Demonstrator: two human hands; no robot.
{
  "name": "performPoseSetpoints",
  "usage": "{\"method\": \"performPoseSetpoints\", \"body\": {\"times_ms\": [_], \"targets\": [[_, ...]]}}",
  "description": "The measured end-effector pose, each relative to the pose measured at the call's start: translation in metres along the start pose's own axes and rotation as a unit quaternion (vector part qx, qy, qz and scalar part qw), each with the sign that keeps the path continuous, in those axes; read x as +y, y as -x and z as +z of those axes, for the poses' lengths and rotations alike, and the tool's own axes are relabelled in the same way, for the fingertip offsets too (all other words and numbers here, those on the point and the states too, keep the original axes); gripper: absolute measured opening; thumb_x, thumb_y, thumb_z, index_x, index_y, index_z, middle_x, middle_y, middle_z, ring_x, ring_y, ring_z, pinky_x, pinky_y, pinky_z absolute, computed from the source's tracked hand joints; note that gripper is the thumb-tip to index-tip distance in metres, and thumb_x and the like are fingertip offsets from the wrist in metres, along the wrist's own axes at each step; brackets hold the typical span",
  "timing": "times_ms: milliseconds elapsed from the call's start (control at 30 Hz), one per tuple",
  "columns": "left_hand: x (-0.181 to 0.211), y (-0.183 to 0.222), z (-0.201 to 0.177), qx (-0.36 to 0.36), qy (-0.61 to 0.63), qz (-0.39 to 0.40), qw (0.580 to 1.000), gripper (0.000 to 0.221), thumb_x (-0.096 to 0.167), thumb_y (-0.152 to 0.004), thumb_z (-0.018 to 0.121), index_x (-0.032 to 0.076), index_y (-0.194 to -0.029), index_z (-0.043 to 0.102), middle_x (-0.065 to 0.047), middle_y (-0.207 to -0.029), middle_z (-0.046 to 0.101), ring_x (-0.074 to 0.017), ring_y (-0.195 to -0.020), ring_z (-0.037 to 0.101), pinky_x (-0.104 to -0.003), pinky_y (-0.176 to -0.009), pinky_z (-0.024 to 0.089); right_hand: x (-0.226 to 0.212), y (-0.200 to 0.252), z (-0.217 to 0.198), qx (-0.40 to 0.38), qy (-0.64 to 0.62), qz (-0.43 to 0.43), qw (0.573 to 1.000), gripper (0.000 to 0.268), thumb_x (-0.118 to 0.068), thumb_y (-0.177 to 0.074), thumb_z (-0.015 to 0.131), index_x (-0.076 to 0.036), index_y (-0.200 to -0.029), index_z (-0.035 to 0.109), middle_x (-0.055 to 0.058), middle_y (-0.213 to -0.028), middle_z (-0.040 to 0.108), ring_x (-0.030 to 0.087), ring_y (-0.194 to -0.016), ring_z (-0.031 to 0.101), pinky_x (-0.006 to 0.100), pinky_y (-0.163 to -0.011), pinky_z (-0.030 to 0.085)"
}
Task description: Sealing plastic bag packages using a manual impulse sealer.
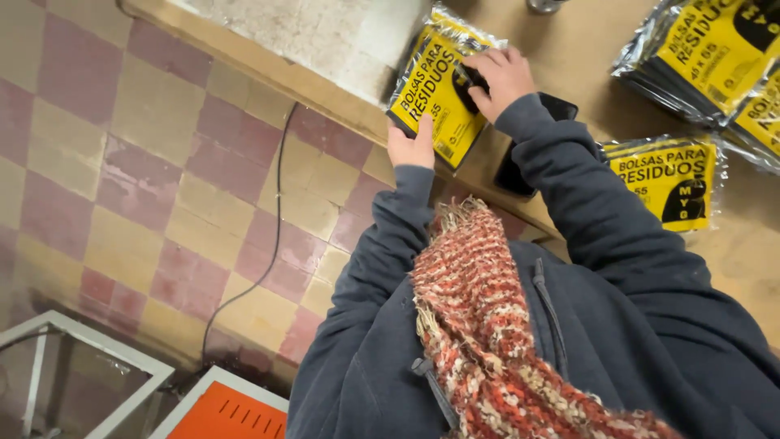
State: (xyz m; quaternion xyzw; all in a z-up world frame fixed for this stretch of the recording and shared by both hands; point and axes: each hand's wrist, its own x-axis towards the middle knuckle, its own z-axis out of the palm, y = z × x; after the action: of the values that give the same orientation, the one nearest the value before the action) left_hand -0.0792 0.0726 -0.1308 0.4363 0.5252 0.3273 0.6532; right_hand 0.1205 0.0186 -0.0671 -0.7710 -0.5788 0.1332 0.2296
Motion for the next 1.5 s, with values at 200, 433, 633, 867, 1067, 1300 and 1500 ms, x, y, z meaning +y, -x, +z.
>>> {"method": "performPoseSetpoints", "body": {"times_ms": [200, 433, 633, 867, 1067, 1300, 1500], "targets": [[0.114, 0.084, 0.046, -0.138, -0.043, 0.189, 0.971, 0.031, 0.009, -0.102, 0.068, 0.001, -0.128, 0.051, -0.009, -0.116, 0.063, -0.0164, -0.104, 0.062, -0.032, -0.096, 0.053, 0.029, 0.054, -0.066, 0.056, -0.333, 0.081, 0.938, 0.057, -0.005, -0.096, 0.066, -0.004, -0.151, 0.048, 0.009, -0.143, 0.056, 0.026, -0.135, 0.052, 0.042, -0.116, 0.044], [0.051, 0.163, 0.139, -0.324, 0.151, 0.026, 0.934, 0.042, 0.005, -0.104, 0.063, -0.001, -0.141, 0.044, -0.012, -0.127, 0.064, -0.0179, -0.114, 0.064, -0.033, -0.103, 0.053, 0.086, 0.254, -0.18, 0.181, -0.333, 0.252, 0.89, 0.009, 0.002, -0.104, 0.073, 0.003, -0.107, 0.064, 0.001, -0.098, 0.067, 0.006, -0.088, 0.063, 0.022, -0.084, 0.053], [-0.088, 0.202, 0.188, -0.391, 0.086, -0.034, 0.916, 0.057, 0.007, -0.095, 0.071, -0.001, -0.141, 0.039, -0.01, -0.124, 0.061, -0.0175, -0.113, 0.062, -0.033, -0.1, 0.053, 0.158, 0.375, -0.157, 0.251, -0.283, 0.356, 0.854, 0.008, 0.003, -0.1, 0.076, 0.004, -0.103, 0.068, 0.004, -0.097, 0.072, 0.008, -0.087, 0.064, 0.023, -0.083, 0.055], [-0.053, 0.131, 0.082, -0.251, -0.043, 0.0, 0.967, 0.035, 0.011, -0.092, 0.077, 0.002, -0.117, 0.055, -0.004, -0.101, 0.058, -0.0112, -0.09, 0.056, -0.027, -0.081, 0.052, 0.131, 0.337, -0.163, 0.229, 0.023, 0.345, 0.91, 0.017, -0.004, -0.089, 0.075, -0.003, -0.106, 0.073, 0.01, -0.106, 0.074, 0.022, -0.096, 0.067, 0.034, -0.085, 0.057], [-0.068, 0.021, -0.01, 0.006, -0.112, 0.081, 0.99, 0.035, 0.009, -0.089, 0.08, 0.003, -0.11, 0.053, -0.004, -0.098, 0.061, -0.0122, -0.085, 0.061, -0.026, -0.079, 0.054, 0.041, 0.153, -0.124, 0.181, 0.004, 0.083, 0.98, 0.036, -0.005, -0.092, 0.071, -0.002, -0.128, 0.072, 0.017, -0.125, 0.07, 0.034, -0.122, 0.062, 0.042, -0.108, 0.051], [-0.069, -0.02, -0.005, 0.051, 0.079, -0.066, 0.993, 0.042, 0.01, -0.087, 0.079, 0.001, -0.114, 0.047, -0.008, -0.089, 0.062, -0.0145, -0.069, 0.063, -0.028, -0.054, 0.053, 0.031, 0.021, 0.012, 0.006, -0.012, 0.017, 1.0, 0.066, -0.031, -0.09, 0.084, -0.005, -0.144, 0.057, 0.021, -0.143, 0.055, 0.043, -0.124, 0.051, 0.048, -0.108, 0.044], [-0.071, -0.009, -0.003, 0.015, 0.011, -0.042, 0.999, 0.037, 0.016, -0.088, 0.082, 0.001, -0.114, 0.06, -0.007, -0.094, 0.064, -0.0136, -0.074, 0.062, -0.027, -0.06, 0.053, 0.029, 0.021, 0.026, -0.029, 0.008, 0.066, 0.997, 0.067, -0.026, -0.079, 0.088, -0.008, -0.137, 0.059, 0.019, -0.135, 0.057, 0.043, -0.119, 0.052, 0.047, -0.105, 0.045]]}}
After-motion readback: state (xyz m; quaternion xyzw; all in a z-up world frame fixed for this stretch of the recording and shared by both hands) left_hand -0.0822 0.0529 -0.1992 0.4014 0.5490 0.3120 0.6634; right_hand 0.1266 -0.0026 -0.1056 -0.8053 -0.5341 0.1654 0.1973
